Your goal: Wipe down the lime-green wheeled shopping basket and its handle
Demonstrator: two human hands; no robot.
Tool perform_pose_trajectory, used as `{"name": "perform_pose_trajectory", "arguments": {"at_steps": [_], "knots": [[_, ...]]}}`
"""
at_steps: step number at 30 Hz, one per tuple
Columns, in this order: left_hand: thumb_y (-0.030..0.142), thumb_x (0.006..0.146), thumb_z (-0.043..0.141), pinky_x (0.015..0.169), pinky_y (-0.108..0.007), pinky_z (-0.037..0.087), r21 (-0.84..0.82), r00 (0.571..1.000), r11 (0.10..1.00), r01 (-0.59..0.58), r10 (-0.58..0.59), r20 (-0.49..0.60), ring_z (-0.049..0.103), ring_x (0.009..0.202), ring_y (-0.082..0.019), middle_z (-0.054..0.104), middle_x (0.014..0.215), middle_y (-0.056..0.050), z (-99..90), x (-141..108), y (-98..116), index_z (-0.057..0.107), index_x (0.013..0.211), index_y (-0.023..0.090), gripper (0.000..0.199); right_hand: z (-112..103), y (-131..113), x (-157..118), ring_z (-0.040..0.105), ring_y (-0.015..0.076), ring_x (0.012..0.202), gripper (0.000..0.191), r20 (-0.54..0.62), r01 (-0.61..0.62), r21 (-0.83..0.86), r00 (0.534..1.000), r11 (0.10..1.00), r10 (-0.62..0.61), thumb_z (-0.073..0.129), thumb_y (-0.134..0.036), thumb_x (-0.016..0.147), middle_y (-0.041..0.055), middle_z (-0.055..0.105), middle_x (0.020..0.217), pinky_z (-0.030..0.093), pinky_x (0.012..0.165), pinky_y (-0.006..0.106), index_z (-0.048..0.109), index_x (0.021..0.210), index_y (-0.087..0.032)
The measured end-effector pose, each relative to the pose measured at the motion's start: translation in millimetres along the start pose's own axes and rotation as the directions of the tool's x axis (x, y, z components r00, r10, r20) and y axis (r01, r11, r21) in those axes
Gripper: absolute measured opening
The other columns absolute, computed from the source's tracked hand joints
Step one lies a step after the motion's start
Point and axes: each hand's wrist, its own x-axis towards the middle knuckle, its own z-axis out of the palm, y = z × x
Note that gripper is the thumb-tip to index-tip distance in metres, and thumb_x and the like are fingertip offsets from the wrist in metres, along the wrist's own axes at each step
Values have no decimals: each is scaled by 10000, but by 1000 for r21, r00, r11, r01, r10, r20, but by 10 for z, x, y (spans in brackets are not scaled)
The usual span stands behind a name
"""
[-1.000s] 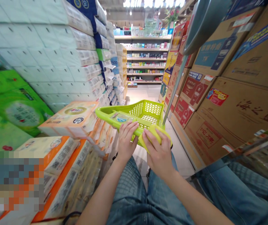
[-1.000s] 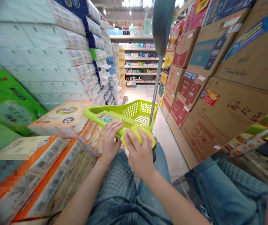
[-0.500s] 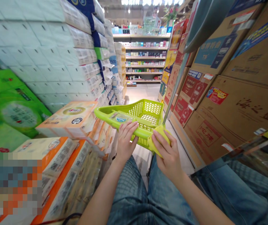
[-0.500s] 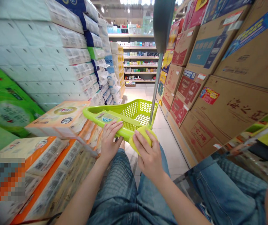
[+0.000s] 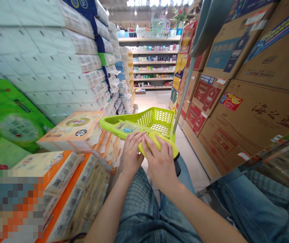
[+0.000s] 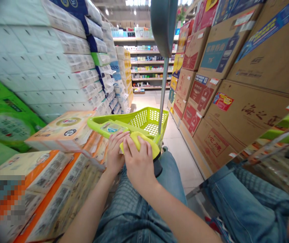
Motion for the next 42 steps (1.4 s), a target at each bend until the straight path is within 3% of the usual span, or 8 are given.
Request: {"name": "perform_pose_trajectory", "arguments": {"at_steps": [5,12,18,23,27,35,38,42], "knots": [[199,958,501,1171,-507,325,6,999,1000,-19,18,44,512,1329,-228,655,1313,-85,-24,4,-38,542,1336,231,381,-22,193,-196,399,307,1338,543,-25,69,69,997,995,-67,481,-94,917,0,556,1462,370,1092,484,501,1442,-229],[203,930,552,1181,-519,305,25,999,1000,-19,18,27,515,1328,-243,661,1307,-82,17,-9,-48,538,1349,237,421,-85,651,-397,406,274,1369,665,-180,36,316,983,948,23,376,-53,925,68,504,1495,409,1104,564,323,1548,-275],[225,939,541,1176,-534,313,13,1000,1000,-4,3,26,509,1327,-249,657,1306,-84,16,-10,-36,533,1347,239,408,-141,326,-148,423,321,1302,589,-38,-30,137,999,990,36,444,-66,891,38,564,1443,399,1070,546,493,1452,-241],[213,965,477,1155,-524,347,-15,1000,1000,0,0,12,516,1318,-238,670,1272,-84,1,4,-31,557,1306,225,351,-96,31,72,438,335,1275,541,53,1,44,999,999,-3,532,-97,867,45,562,1447,394,1054,510,551,1397,-205],[203,964,476,1163,-525,332,-10,1000,1000,-19,19,23,512,1321,-236,661,1291,-87,-11,6,-49,545,1324,223,367,-85,129,-31,412,323,1315,550,54,65,61,996,996,-69,509,-88,880,21,545,1470,389,1078,496,534,1416,-213],[220,935,549,1179,-532,313,22,1000,1000,-9,9,26,514,1326,-251,658,1307,-83,21,-12,-58,536,1344,240,410,-173,695,-372,366,265,1393,600,-89,97,313,993,945,-72,395,-54,933,49,500,1506,380,1148,556,419,1501,-245],[214,935,547,1173,-537,322,25,1000,1000,-6,5,25,518,1320,-250,659,1303,-81,16,-5,-43,538,1336,236,402,-170,656,-356,355,268,1399,597,-88,77,314,995,946,-52,388,-50,934,53,492,1512,377,1148,563,418,1500,-235],[206,946,536,1166,-521,336,13,1000,1000,-15,15,22,513,1321,-242,657,1304,-86,0,5,-22,541,1331,221,385,-105,335,-220,332,325,1391,525,-36,64,179,998,982,-58,452,-62,916,12,553,1463,350,1141,556,541,1411,-212]]}}
